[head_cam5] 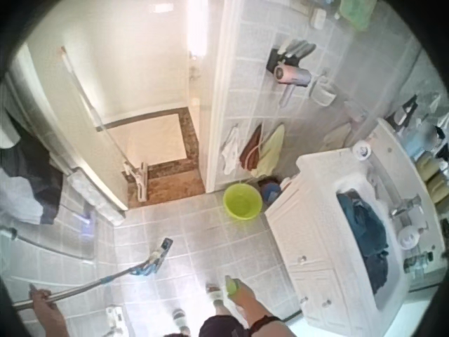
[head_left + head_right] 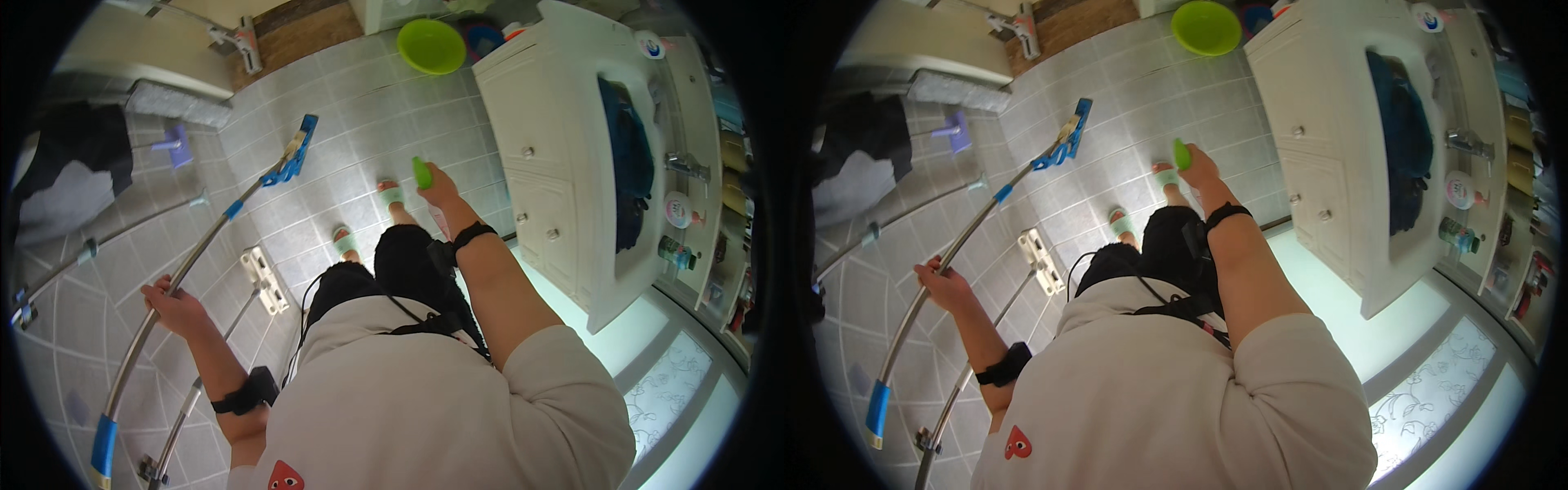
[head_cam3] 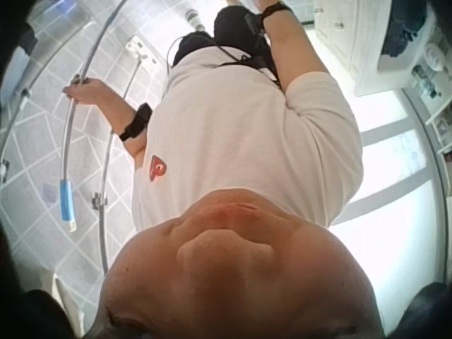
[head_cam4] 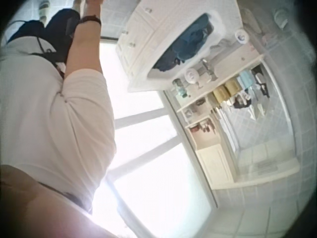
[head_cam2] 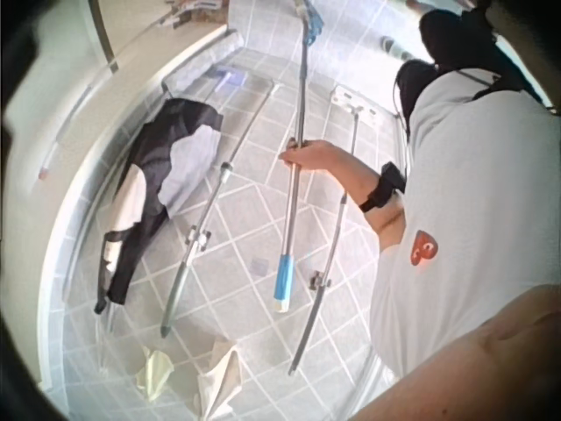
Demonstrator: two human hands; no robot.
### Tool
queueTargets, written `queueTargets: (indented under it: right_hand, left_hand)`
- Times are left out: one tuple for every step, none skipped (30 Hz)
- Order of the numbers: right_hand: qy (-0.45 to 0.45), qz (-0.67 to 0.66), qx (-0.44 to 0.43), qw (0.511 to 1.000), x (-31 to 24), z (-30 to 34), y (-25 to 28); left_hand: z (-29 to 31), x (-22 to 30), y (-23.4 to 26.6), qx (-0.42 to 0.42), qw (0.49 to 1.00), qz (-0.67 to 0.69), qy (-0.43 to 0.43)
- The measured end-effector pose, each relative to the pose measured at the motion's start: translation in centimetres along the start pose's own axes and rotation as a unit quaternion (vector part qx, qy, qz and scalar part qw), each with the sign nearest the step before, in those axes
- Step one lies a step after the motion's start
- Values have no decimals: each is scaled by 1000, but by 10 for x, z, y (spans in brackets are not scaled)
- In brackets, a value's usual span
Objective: The person walks from a living area into a bathroom while carrying a spray bottle, then sets it down and uses a mop to clean the tiled floor. The person moves the mop back and forth across the floor, covering the area around the toilet and sink.
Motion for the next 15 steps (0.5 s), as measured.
queueTargets:
  right_hand:
    - [42,6,-52,998,-16,5,-26]
    - [98,32,-104,989,-33,10,-50]
    - [138,70,-155,976,-51,17,-74]
    - [139,74,-204,966,-66,25,-98]
    - [121,95,-250,956,-80,33,-119]
    - [132,108,-277,946,-92,43,-136]
    - [146,117,-307,933,-101,52,-151]
    - [127,153,-335,921,-104,62,-163]
    - [112,133,-330,928,-104,70,-168]
    - [96,113,-321,935,-99,77,-170]
    - [88,83,-297,947,-89,83,-166]
    - [87,72,-278,954,-77,86,-157]
    - [54,43,-261,963,-60,88,-141]
    - [40,-8,-193,980,-43,90,-118]
    - [20,-53,-121,991,-26,94,-89]
  left_hand:
    - [-5,12,5,-13,999,27,-16]
    - [-11,23,9,-13,997,73,-15]
    - [-18,33,13,4,994,112,-3]
    - [-26,45,17,-6,993,116,-10]
    - [-33,57,22,0,994,113,-6]
    - [-39,67,25,-14,994,104,-28]
    - [-43,74,30,6,994,111,-10]
    - [-45,81,34,4,994,105,-16]
    - [-46,86,35,-36,994,100,-39]
    - [-44,89,37,-43,993,106,-40]
    - [-42,91,38,-24,993,102,-51]
    - [-37,90,36,-38,992,103,-62]
    - [-31,86,33,-29,993,100,-52]
    - [-25,82,28,-56,991,104,-65]
    - [-18,78,24,-34,993,96,-55]
Point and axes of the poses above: each hand's wrist, its own z-axis away from the middle knuckle, its own y-axis out of the back of the hand, x = y × z, the point moved 2 cm from there along -z, towards the middle knuckle, and after that the axes turned 13 degrees about -z, right-handed, at the moved point
